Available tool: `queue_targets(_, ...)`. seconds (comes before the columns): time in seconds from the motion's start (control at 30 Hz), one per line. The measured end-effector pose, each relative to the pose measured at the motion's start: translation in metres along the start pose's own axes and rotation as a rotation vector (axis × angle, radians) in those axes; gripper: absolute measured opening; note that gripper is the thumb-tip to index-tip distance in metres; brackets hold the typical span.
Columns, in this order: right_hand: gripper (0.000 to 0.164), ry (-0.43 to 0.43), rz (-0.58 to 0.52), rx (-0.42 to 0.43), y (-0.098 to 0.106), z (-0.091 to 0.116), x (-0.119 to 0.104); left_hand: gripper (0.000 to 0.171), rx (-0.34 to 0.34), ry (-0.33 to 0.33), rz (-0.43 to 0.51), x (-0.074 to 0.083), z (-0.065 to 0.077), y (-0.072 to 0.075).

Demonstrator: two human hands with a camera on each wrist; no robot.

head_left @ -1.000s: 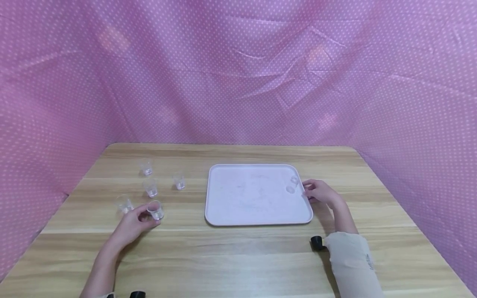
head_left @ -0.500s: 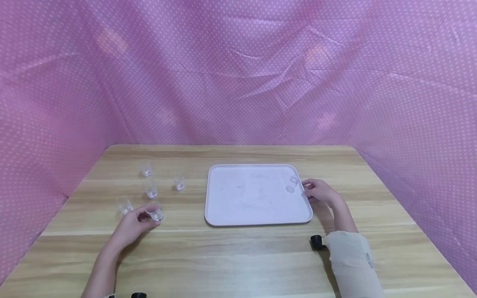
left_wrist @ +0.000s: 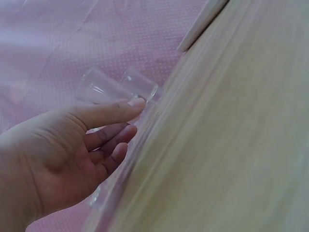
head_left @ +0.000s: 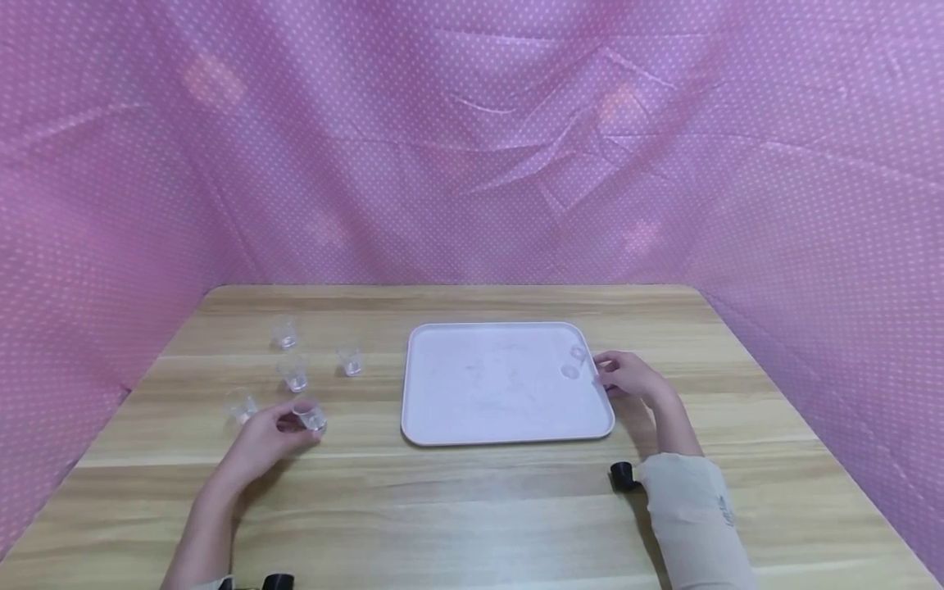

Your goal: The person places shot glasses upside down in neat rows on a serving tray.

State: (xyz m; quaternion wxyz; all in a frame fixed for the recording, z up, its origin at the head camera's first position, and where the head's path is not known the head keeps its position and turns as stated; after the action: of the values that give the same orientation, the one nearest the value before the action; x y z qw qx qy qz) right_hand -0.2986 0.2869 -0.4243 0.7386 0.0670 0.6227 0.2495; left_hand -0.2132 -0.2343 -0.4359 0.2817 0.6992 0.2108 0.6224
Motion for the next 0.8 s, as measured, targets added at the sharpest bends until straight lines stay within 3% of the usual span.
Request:
queue_targets(0.3, 0.043, 0.003, -0.012, 0.004, 0.0, -0.002, 0.002, 0.043, -0.049, -0.031, -0.036, 0.025, -0.018, -0.004)
queue_targets(0.5, 0.043, -0.002, -0.02, 0.01, 0.001, -0.003, 0.003, 0.044, -0.089, -0.049, -0.01, 0.042, -0.031, -0.007)
queue_targets(0.8, 0.044, -0.006, -0.018, 0.003, -0.001, 0.001, 0.0, 0.041, -0.092, -0.08, 0.018, 0.069, -0.056, -0.019)
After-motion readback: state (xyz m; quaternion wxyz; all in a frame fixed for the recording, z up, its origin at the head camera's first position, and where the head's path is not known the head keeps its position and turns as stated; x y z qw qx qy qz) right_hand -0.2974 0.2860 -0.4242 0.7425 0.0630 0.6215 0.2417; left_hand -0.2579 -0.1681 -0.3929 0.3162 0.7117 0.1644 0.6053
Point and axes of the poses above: each hand's wrist, its own z-axis away from the middle knuckle, its own y-axis out of the back of the hand, x = y × z, the point moved 4 cm from there along -z, towards the middle knuckle, and after that the axes turned 6 degrees about -z, right-handed, at the moved point
